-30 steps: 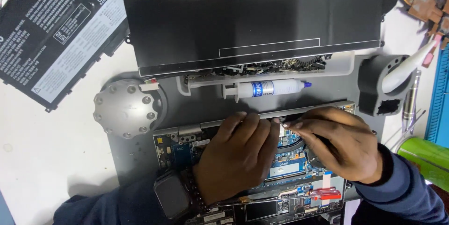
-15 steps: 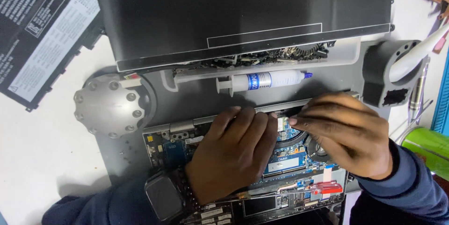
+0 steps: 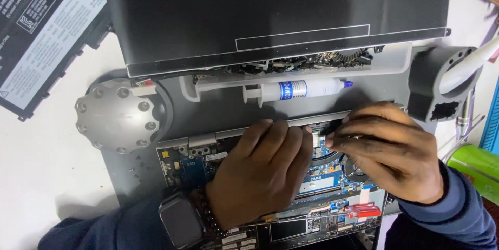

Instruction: The person works on a disassembled laptop at a repair bench. They use a screwdriver to loosen screws on the exposed motherboard, reposition the cooling fan and its cable, and press components into place on the board by hand.

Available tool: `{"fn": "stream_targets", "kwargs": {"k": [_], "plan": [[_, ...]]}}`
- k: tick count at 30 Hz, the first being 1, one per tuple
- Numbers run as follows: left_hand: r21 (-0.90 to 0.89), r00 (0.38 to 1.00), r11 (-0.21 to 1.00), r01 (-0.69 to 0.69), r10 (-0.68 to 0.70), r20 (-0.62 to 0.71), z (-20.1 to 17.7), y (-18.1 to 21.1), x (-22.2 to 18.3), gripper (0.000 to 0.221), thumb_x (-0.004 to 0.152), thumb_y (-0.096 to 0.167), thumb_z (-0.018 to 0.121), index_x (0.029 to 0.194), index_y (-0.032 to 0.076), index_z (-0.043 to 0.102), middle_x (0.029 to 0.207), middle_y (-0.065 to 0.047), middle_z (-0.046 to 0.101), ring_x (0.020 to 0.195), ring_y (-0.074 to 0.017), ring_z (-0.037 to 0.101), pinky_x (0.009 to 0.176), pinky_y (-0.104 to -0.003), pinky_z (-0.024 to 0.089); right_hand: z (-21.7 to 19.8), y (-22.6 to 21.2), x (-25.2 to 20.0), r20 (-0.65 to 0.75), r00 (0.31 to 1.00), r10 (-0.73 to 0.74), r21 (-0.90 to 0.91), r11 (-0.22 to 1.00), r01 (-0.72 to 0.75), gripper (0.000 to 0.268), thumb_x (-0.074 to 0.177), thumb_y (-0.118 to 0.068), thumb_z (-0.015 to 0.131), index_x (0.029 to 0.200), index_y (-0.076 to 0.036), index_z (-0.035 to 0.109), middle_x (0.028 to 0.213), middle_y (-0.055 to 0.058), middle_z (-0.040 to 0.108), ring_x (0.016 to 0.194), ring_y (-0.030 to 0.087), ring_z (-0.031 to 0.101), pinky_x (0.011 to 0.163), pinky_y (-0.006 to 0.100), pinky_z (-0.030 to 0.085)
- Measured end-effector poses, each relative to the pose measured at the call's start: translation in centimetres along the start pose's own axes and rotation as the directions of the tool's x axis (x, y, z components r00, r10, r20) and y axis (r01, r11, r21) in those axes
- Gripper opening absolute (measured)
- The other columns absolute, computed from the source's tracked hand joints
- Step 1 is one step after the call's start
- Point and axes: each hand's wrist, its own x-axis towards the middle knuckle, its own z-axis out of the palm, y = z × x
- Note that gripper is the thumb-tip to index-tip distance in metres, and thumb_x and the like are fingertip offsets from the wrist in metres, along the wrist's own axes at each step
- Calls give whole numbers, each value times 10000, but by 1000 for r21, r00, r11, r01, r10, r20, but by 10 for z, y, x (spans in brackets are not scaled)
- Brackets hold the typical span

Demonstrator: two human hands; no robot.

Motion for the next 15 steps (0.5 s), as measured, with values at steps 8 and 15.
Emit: {"fn": "stream_targets", "kwargs": {"k": [8,15], "plan": [[23,1000,1000,-16,16,0,2,0,-1,257,1122,212,566,1225,25,709,1081,-99,666,1021,-237,635,928,-372,551,6,-5,1,-158,979,127,40,992,-122,215,825,-34,800,943,30,633,942,175,757,937,295,750,856,339,635],[13,999,999,-31,31,17,-2,-1,0,259,1123,219,540,1222,46,706,1104,-96,662,1055,-236,632,942,-366,541,4,0,1,-82,996,42,-47,998,-46,94,909,-50,700,977,-16,756,970,62,778,958,295,716,897,371,576]]}}
